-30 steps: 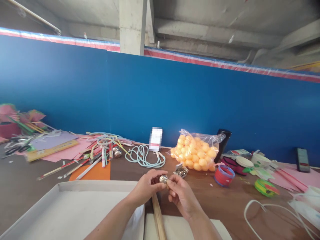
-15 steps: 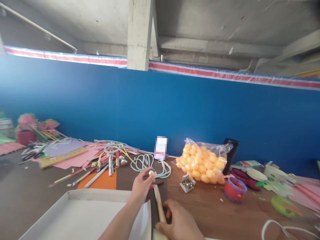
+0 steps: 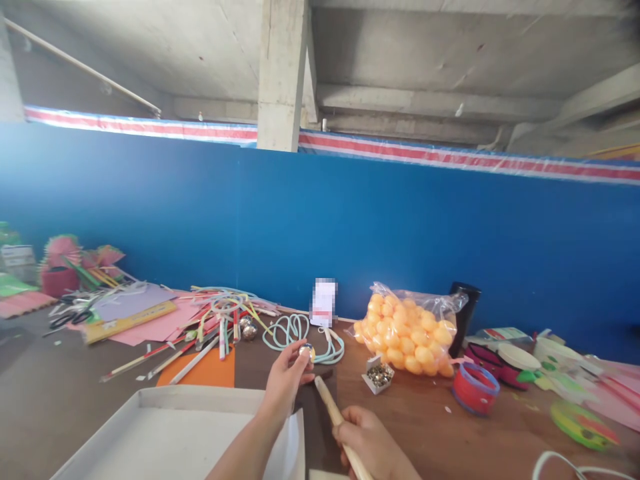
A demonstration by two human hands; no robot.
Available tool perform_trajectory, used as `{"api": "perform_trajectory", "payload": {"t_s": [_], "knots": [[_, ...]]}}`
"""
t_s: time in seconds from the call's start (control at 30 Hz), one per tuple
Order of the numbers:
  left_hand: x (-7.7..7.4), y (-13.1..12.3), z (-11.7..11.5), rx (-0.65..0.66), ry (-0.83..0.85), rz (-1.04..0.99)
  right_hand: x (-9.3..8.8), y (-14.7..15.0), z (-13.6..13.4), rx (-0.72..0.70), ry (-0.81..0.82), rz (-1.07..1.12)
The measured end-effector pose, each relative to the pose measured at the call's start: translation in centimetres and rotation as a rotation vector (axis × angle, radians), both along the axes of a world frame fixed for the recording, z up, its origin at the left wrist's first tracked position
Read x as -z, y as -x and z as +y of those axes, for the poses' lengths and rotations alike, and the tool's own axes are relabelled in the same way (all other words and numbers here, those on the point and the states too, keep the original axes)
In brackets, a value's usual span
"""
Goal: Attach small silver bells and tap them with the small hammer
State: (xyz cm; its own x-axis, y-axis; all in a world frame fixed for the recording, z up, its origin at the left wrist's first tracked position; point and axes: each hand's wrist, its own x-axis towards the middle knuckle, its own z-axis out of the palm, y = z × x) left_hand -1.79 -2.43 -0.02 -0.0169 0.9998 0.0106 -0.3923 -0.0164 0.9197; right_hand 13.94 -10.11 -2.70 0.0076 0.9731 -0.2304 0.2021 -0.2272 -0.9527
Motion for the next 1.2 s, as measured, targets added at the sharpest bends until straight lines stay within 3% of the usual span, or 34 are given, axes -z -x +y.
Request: {"api": "perform_trajectory", "payload": {"t_s": [0.1,0.23,0.43,0.8,1.0,1.2], "knots": [[0.0,0.1,0.0,-0.003,0.009,-0.048,-0.3,0.2,0.3,0.034,-0.015,0.101],[-0.3,0.2,-0.1,-0.005,-0.009,-0.073,-2.4,0.6,-0.1,0.154,-0.237,0.173],[-0.6,0.2,-0.2,-0.026,-0.039,-0.045,-5.3,1.2,-2.1,0.189,-0.407,0.114],[0.3,0.3,0.6,-0.081,-0.058,-0.003,-4.0,2.3,-2.3,0.061,-0.495,-0.056],[0.3,0.5,0.8,-0.147,-0.012,-0.015,-3.9,2.1,-2.2,0.117,-0.508,0.004],[0.9,0.6,1.1,-0.137,-0.005,-0.01,-3.4,1.9,-2.1,0.021,-0.46,-0.019]]}}
